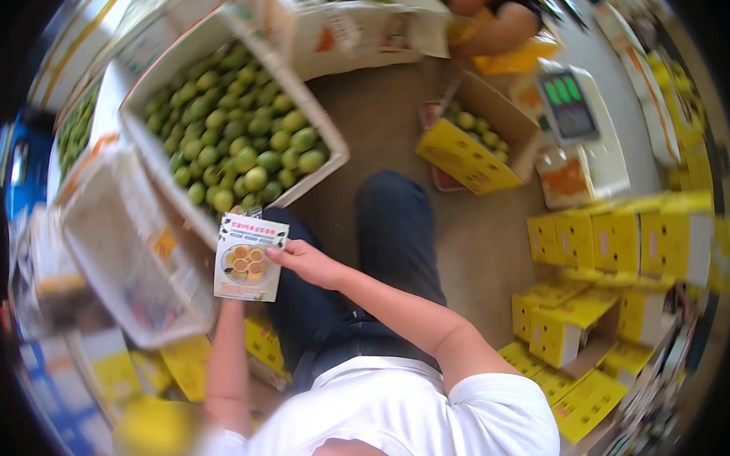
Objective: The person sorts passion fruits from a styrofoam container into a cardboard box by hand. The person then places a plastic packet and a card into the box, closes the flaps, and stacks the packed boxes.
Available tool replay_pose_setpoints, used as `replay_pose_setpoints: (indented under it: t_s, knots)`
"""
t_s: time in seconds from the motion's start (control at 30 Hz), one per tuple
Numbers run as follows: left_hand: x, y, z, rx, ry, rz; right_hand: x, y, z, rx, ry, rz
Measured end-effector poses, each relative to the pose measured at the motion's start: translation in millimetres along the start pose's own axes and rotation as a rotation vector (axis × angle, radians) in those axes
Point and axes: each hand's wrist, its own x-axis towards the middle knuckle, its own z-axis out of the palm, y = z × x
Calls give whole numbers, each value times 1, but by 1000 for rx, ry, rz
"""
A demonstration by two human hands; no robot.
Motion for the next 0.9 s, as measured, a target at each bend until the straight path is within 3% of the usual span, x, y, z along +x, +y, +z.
replay_pose_setpoints:
  t_s: [0.07, 0.1, 0.13, 0.17, 0.23, 0.27, 0.3, 0.33, 0.4, 0.47, 0.53, 0.6, 0.67, 0.73, 0.83, 0.87, 0.9]
  knots:
    - [35, -30, 54, -515, -279, -120, -13, -4, -32, -74, 264, -223]
    - [57, -45, 85, -582, -368, -161, -19, -9, -48, -77, 411, -348]
    - [70, -54, 117, -419, -142, -323, -35, -26, -67, -9, 521, -400]
    - [77, -68, 157, -27, -58, -288, -53, -46, -87, -22, 639, -441]
    - [117, -80, 231, 15, -198, -385, -90, -84, -138, 164, 791, -481]
    - [135, -89, 263, -182, -242, -435, -108, -103, -166, 207, 881, -526]
    - [155, -100, 274, -96, -342, -549, -122, -110, -205, 136, 998, -600]
    - [169, -114, 293, 237, -265, -441, -138, -129, -229, 121, 1144, -646]
    - [193, -146, 308, 388, -222, -347, -158, -149, -296, -95, 1335, -728]
    - [212, -169, 323, 185, -265, -505, -163, -145, -368, 127, 1294, -636]
    - [229, -190, 332, 366, -209, -469, -163, -139, -404, 221, 1310, -453]
    - [246, -205, 325, 950, -303, 15, -174, -132, -423, 175, 1312, -180]
    - [256, -194, 324, 1157, -245, 247, -204, -136, -409, 62, 1295, -114]
    - [274, -185, 315, 1288, -233, 459, -246, -144, -392, -365, 1369, -185]
    - [304, -197, 312, 1447, -122, 337, -280, -146, -379, -875, 1806, -285]
    - [313, -208, 315, 1510, -129, 221, -280, -136, -391, -993, 1860, -155]
    - [323, -221, 319, 1566, -135, 110, -277, -119, -414, -885, 1723, 8]
